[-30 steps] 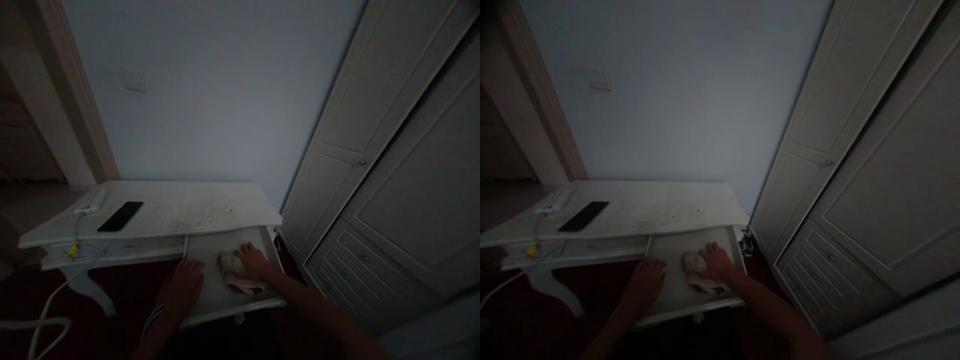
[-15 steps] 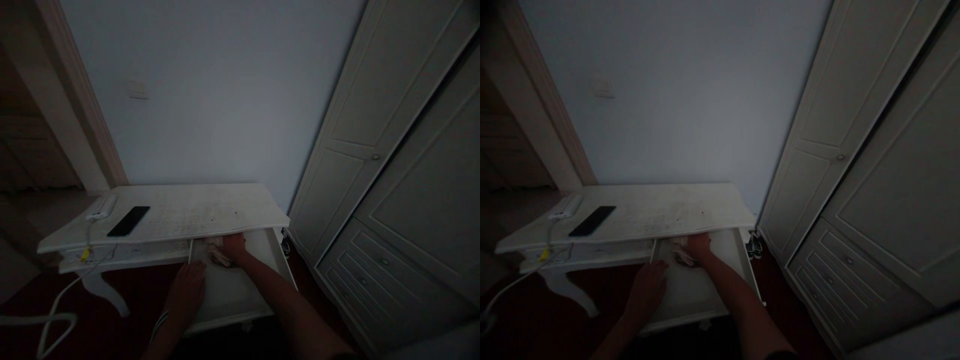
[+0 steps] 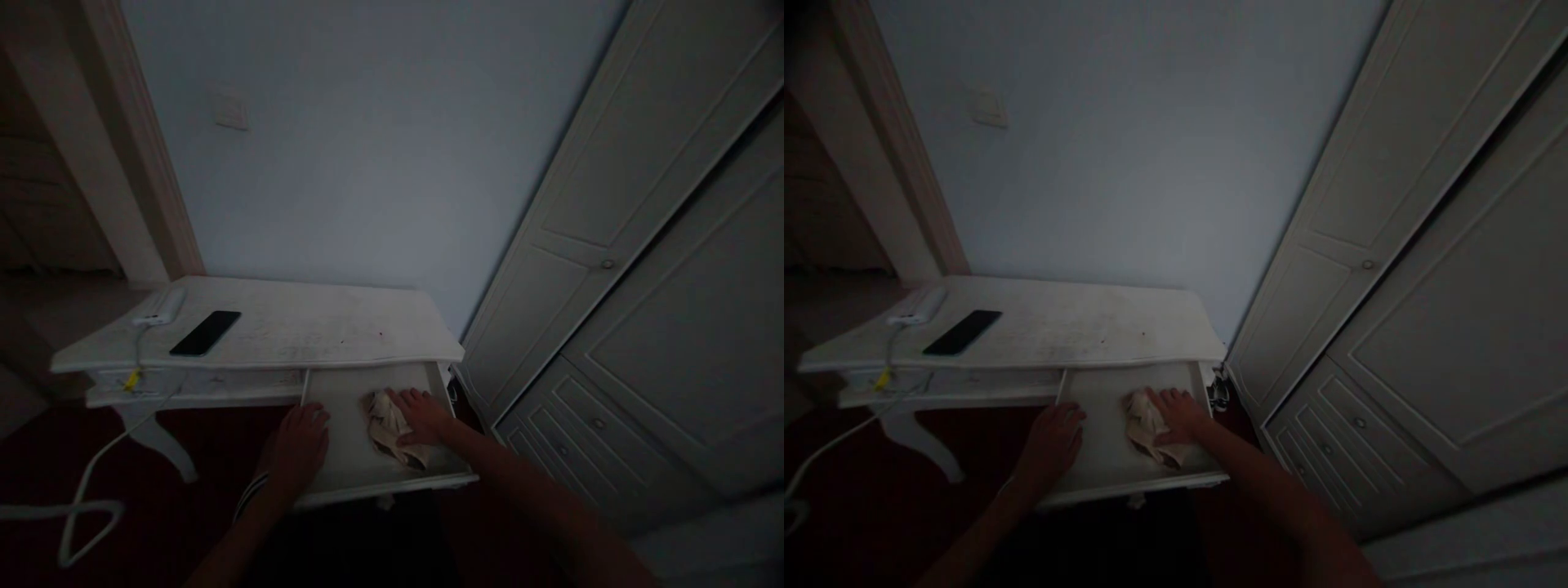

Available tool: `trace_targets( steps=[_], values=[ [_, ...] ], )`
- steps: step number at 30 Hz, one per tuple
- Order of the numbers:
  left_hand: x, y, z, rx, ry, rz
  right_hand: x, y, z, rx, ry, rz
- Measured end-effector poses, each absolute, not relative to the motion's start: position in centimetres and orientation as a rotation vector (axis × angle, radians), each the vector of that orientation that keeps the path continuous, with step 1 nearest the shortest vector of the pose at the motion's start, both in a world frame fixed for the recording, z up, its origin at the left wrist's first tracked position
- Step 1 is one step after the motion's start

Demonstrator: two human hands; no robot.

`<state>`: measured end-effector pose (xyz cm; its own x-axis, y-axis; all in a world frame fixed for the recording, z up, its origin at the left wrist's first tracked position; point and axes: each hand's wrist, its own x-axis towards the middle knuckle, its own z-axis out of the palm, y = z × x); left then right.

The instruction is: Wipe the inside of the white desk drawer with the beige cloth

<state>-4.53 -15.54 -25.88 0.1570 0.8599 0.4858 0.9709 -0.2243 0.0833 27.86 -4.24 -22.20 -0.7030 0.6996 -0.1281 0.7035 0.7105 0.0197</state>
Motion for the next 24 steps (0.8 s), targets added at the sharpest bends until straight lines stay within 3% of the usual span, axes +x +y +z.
trace_targets(
  steps=[4, 12, 24],
  values=[
    [-4.6, -14.8, -25.3, -2.226, -1.791, -0.635, 22.9, -5.1, -23.5, 0.933, 2.942, -0.046],
    [-4.5, -10.8, -22.9, -2.230, -1.771, -0.545, 11.9, -2.8, -25.3, 1.056, 3.099, -0.022],
    [-4.9, -10.8, -23.3, -2.244, -1.705, -0.533, 21.6, -0.5, -23.4, 1.711, 2.843, -0.003]
  ],
)
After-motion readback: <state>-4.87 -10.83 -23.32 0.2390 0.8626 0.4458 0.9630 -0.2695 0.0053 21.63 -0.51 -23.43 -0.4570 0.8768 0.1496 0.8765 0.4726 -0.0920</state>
